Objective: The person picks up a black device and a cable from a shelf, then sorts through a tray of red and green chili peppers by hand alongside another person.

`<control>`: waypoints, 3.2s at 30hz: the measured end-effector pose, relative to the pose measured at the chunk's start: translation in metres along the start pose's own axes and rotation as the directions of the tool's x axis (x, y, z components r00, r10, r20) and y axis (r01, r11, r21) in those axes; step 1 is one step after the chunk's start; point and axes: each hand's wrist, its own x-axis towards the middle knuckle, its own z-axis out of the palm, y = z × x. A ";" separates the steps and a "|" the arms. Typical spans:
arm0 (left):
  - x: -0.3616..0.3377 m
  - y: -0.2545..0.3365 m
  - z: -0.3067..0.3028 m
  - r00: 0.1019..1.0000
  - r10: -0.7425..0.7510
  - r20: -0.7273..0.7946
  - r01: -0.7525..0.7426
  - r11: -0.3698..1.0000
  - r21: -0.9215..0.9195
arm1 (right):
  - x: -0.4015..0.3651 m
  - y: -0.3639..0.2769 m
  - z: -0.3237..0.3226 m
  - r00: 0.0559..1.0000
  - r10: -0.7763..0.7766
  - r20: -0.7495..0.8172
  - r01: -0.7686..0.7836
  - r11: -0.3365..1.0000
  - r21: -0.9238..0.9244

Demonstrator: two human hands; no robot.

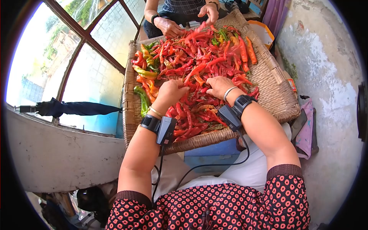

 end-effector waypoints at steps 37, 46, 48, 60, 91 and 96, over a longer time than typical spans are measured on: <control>0.001 -0.001 0.003 0.928 0.254 -0.273 -0.224 0.965 0.138 | -0.010 0.027 -0.035 0.983 0.098 -0.155 0.058 0.636 0.770; -0.002 -0.010 0.010 0.995 0.098 -0.015 -0.094 0.979 0.183 | -0.004 0.012 0.003 0.973 -0.229 0.012 0.229 0.972 0.053; 0.000 -0.010 0.010 0.997 0.064 0.031 -0.068 0.986 0.151 | 0.002 0.013 0.005 0.975 -0.220 -0.015 0.220 0.975 0.035; -0.001 -0.008 0.003 0.984 -0.065 -0.166 -0.020 0.884 -0.468 | -0.027 0.033 -0.050 0.988 0.094 -0.121 0.024 0.686 0.728; -0.016 0.007 0.007 0.986 0.156 -0.051 -0.161 0.981 -0.112 | -0.015 0.021 -0.019 0.997 -0.013 0.077 -0.055 0.579 0.814; -0.025 0.008 0.007 0.994 0.088 -0.057 -0.072 0.966 0.247 | -0.015 0.009 -0.003 0.957 -0.156 0.245 0.044 0.911 0.409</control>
